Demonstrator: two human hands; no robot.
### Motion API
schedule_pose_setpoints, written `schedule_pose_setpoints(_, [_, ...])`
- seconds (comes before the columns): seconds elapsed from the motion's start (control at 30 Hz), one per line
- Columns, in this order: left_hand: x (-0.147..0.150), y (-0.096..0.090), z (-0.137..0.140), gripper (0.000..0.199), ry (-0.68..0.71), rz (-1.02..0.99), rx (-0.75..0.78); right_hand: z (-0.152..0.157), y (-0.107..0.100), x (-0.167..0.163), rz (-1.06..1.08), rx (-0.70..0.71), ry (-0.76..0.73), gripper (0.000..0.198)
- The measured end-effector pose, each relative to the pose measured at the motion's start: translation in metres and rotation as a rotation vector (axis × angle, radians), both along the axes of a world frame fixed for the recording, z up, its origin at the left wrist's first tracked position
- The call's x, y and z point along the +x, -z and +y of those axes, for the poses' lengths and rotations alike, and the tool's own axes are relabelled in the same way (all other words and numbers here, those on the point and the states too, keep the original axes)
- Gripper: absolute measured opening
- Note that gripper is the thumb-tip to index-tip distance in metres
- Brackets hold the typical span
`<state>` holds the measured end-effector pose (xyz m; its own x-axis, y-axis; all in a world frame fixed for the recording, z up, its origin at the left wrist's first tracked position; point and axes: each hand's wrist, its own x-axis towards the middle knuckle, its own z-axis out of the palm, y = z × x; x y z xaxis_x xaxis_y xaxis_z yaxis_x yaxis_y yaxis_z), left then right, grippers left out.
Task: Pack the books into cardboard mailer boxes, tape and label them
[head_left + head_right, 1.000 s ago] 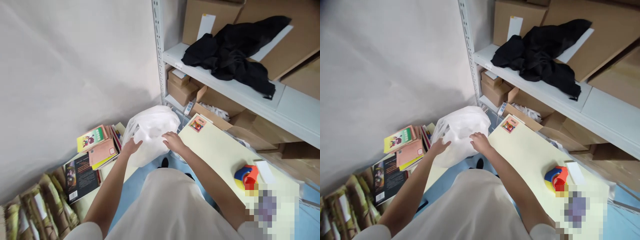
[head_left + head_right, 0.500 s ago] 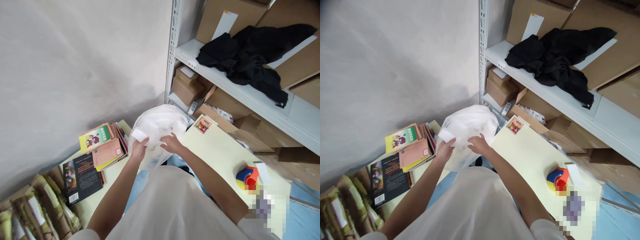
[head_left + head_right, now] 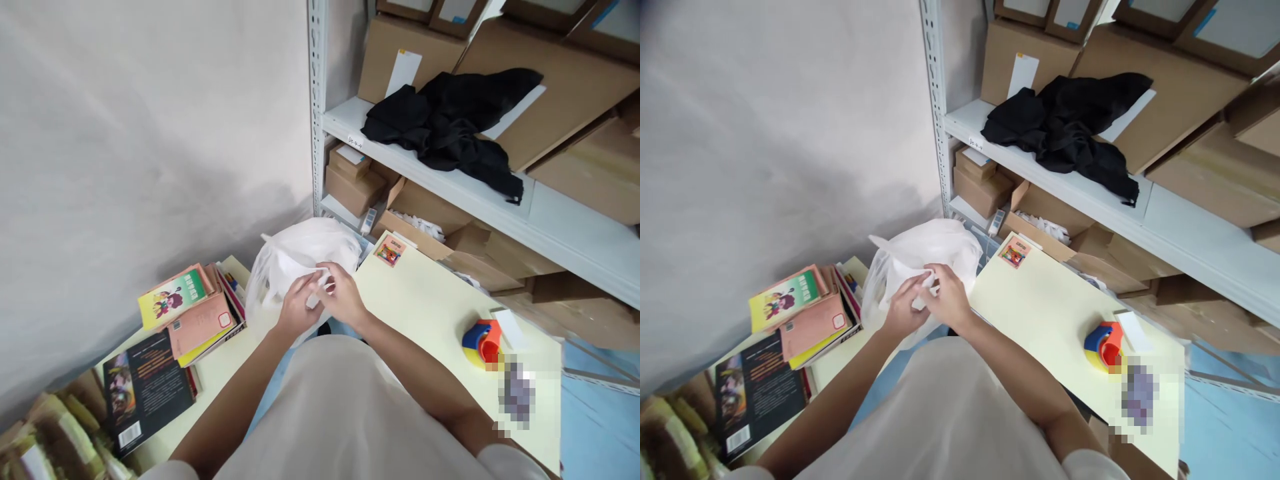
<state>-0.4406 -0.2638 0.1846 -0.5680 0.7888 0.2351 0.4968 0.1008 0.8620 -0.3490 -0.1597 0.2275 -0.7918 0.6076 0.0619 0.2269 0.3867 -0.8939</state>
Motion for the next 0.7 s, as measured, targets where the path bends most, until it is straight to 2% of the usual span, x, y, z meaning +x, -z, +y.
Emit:
schedule_pose_setpoints(0.1, [0.008, -0.003, 0.005, 0.069, 0.078, -0.142, 0.062, 0.015, 0.009, 0.010, 0.081, -0.190, 0.092, 0.034])
schedule_pose_setpoints(0.2, [0.010, -0.006, 0.011, 0.062, 0.026, -0.245, 0.072, 0.025, 0.012, 0.021, 0.186, -0.355, 0.079, 0.031])
schedule_pose_setpoints(0.3, [0.012, -0.014, 0.022, 0.052, 0.017, -0.125, 0.042, 0.027, 0.007, 0.031, 0.329, -0.570, 0.103, 0.026])
schedule_pose_setpoints(0.37, [0.014, -0.020, 0.029, 0.054, 0.058, 0.015, 0.023, 0.028, 0.002, 0.040, 0.437, -0.729, 0.192, 0.023])
schedule_pose_setpoints(0.43, [0.017, -0.024, 0.034, 0.060, 0.100, 0.147, -0.008, 0.034, -0.002, 0.054, 0.517, -0.830, 0.298, 0.020])
schedule_pose_setpoints(0.53, [0.020, -0.027, 0.041, 0.059, 0.108, 0.251, -0.059, 0.050, -0.005, 0.084, 0.548, -0.842, 0.428, 0.014])
schedule_pose_setpoints(0.6, [0.019, -0.027, 0.049, 0.063, 0.031, 0.220, -0.068, 0.062, -0.006, 0.110, 0.562, -0.798, 0.511, 0.013])
schedule_pose_setpoints(0.7, [0.016, -0.028, 0.071, 0.098, -0.127, -0.017, -0.053, 0.077, -0.002, 0.149, 0.625, -0.727, 0.616, 0.014])
